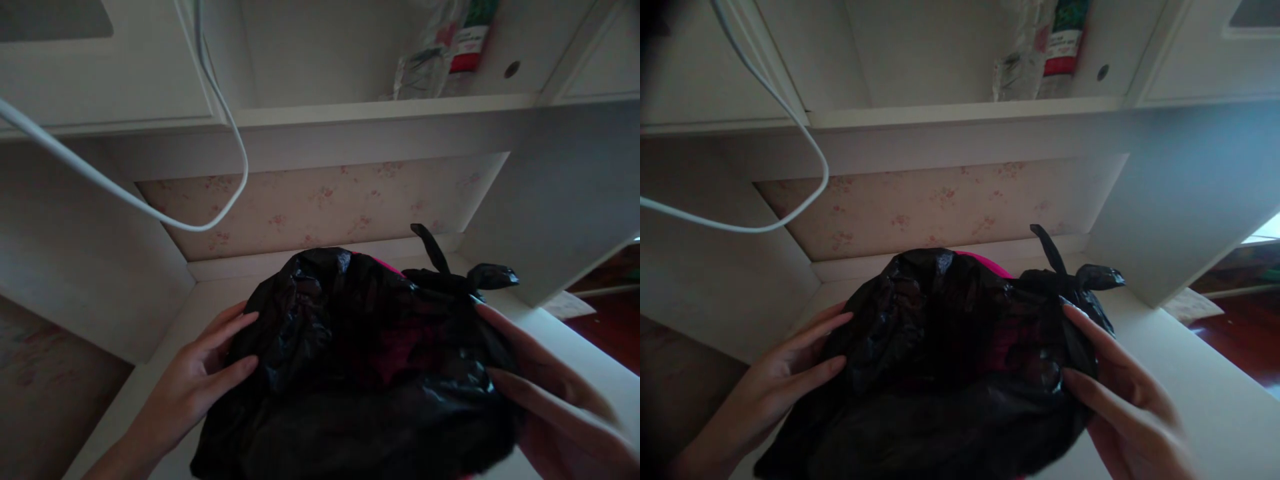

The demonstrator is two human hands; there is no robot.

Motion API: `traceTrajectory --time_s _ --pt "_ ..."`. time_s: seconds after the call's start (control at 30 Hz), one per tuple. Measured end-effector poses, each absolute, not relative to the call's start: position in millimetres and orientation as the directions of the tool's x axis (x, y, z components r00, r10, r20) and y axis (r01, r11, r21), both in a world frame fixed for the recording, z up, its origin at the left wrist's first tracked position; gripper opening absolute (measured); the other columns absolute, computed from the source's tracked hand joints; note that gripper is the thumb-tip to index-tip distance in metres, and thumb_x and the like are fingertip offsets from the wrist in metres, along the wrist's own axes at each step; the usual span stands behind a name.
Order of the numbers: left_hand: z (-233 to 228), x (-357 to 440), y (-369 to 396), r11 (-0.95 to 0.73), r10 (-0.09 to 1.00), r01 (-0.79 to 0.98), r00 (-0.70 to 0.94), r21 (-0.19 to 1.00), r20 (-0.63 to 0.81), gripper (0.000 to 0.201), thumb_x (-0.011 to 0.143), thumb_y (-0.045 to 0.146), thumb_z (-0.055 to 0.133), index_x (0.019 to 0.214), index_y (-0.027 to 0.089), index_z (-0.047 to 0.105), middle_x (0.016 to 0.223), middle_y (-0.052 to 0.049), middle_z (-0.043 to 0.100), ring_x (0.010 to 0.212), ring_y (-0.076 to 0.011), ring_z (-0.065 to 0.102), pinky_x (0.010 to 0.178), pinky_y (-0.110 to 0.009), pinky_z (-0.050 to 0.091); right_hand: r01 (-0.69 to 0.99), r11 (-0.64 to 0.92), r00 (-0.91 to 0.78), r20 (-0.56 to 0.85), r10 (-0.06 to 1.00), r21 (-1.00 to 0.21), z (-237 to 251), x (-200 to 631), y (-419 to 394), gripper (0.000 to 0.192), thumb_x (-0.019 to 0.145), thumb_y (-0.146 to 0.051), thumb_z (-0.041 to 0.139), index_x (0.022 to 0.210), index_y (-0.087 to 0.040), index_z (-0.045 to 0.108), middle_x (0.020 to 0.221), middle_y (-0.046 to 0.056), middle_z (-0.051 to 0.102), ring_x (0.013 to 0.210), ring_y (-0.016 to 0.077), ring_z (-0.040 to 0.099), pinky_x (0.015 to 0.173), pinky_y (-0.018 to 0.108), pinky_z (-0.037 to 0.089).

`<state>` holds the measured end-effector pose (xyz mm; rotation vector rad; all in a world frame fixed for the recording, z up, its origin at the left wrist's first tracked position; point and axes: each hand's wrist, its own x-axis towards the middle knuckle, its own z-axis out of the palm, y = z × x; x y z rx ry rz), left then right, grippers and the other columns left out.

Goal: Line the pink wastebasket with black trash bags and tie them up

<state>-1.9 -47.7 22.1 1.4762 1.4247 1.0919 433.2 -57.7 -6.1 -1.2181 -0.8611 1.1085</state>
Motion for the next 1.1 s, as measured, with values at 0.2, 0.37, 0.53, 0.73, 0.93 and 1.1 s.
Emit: traceTrajectory --time_s 0.2,0.37,0.53,0.73,0.93,1.1 --pt "2.4 -10.6 -54.7 -0.074 0.992 0.345 -0.069 0.936 0.104 0.051 0.082 0.049 0.086 0.131 0.041 0.077 0.164 -0.003 0.053 0.155 -0.0420 0.042 0.127 -0.059 0.032 -0.097 0.069 0.187 0.049 0.981 -0.993 -37.0 443.1 -78.4 0.086 0.081 -0.041 0.083 0.159 -0.042 0.049 0.164 0.005 0.053 0.141 0.0425 0.059 0.096 0.042 0.066" --pt "-38.2 0.9 -42.0 -0.097 0.989 0.202 -0.090 0.975 0.117 0.077 0.077 0.039 0.091 0.148 0.038 0.063 0.172 -0.006 0.038 0.142 -0.0383 0.058 0.114 -0.048 0.054 0.073 0.058 0.234 0.074 0.969 -0.996 -51.2 419.2 -65.5 0.094 0.080 -0.046 0.086 0.163 -0.043 0.041 0.178 -0.002 0.026 0.162 0.0365 0.027 0.118 0.040 0.049" --pt "-50.8 13.0 -25.2 -0.029 1.000 0.108 0.011 0.994 0.028 0.074 0.071 0.022 0.091 0.140 0.034 0.070 0.166 -0.007 0.048 0.126 -0.0348 0.068 0.099 -0.041 0.061 0.041 0.100 0.193 0.106 0.975 -0.994 -58.5 403.2 -42.2 0.086 0.080 -0.043 0.088 0.156 -0.048 0.050 0.177 -0.004 0.025 0.142 0.0269 0.060 0.106 0.028 0.058" --pt "-14.1 7.7 3.5 0.077 0.979 -0.277 -0.162 0.958 -0.125 0.043 0.067 0.026 0.083 0.109 0.027 0.075 0.130 -0.003 0.076 0.116 -0.0284 0.070 0.088 -0.033 0.056 -0.275 0.125 0.310 0.035 0.950 -0.953 -26.9 423.6 -3.3 0.034 0.071 -0.038 0.090 0.104 -0.037 0.082 0.157 -0.005 0.058 0.128 0.0207 0.068 0.085 0.018 0.061" --pt "13.3 16.5 53.0 0.118 0.988 -0.184 -0.078 0.976 -0.134 0.045 0.075 0.056 0.085 0.102 0.021 0.079 0.112 -0.007 0.080 0.098 -0.0254 0.071 0.078 -0.032 0.053 -0.276 -0.141 0.191 -0.198 0.961 -0.951 4.2 413.7 41.4 0.038 0.079 -0.039 0.088 0.114 -0.026 0.080 0.103 0.004 0.083 0.081 0.0176 0.078 0.068 0.021 0.063" --pt "17.6 24.9 64.3 0.096 0.991 -0.074 -0.084 0.993 -0.102 0.042 0.063 0.043 0.096 0.091 0.019 0.077 0.084 -0.001 0.076 0.075 -0.0162 0.065 0.063 -0.023 0.045 -0.209 -0.149 0.165 -0.185 0.969 -0.967 14.2 395.9 53.2 0.032 0.075 -0.036 0.093 0.100 -0.023 0.077 0.078 0.000 0.080 0.059 0.0169 0.073 0.055 0.023 0.060"
